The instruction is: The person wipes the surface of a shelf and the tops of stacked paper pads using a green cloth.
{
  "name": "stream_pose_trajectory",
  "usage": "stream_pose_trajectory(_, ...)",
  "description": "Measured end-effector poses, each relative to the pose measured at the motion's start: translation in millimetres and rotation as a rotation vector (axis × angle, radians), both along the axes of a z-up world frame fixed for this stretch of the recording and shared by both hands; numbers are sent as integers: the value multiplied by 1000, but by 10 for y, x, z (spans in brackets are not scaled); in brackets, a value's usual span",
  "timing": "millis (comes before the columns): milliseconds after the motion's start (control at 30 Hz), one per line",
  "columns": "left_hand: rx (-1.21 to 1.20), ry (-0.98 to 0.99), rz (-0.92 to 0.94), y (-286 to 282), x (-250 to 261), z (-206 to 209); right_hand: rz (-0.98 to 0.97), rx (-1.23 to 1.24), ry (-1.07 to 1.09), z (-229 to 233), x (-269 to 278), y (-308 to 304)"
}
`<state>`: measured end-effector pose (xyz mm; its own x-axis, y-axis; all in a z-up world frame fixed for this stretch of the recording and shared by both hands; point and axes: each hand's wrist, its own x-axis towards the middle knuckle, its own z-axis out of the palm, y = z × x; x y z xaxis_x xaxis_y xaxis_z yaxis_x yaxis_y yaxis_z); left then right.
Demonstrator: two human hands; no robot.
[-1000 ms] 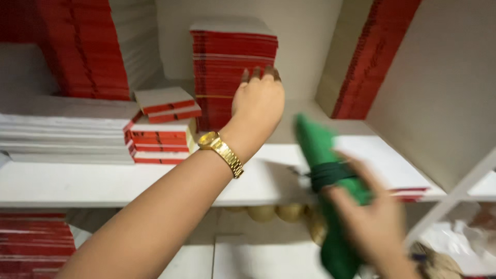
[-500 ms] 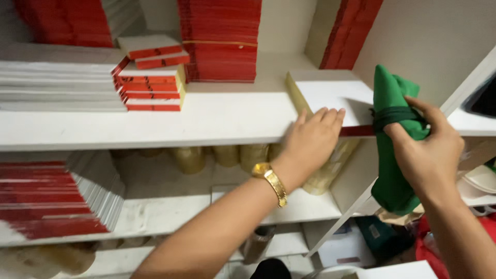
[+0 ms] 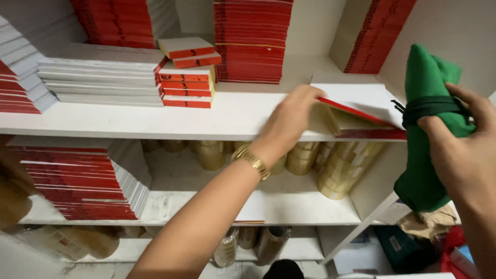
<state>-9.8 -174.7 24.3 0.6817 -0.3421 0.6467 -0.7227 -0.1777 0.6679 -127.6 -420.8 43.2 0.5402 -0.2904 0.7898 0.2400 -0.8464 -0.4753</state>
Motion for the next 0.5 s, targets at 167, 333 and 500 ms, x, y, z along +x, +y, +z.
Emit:
stream_pose_trajectory(167, -638, 460, 367, 145, 108, 129, 63, -52, -26, -26, 179, 17)
stream_pose_trajectory(333, -712, 1136, 231, 216, 356, -17, 149, 1, -28, 100, 327, 423)
stream_pose_trajectory(500, -400, 772, 198, 891, 584, -9, 108, -107, 13, 324, 453, 559)
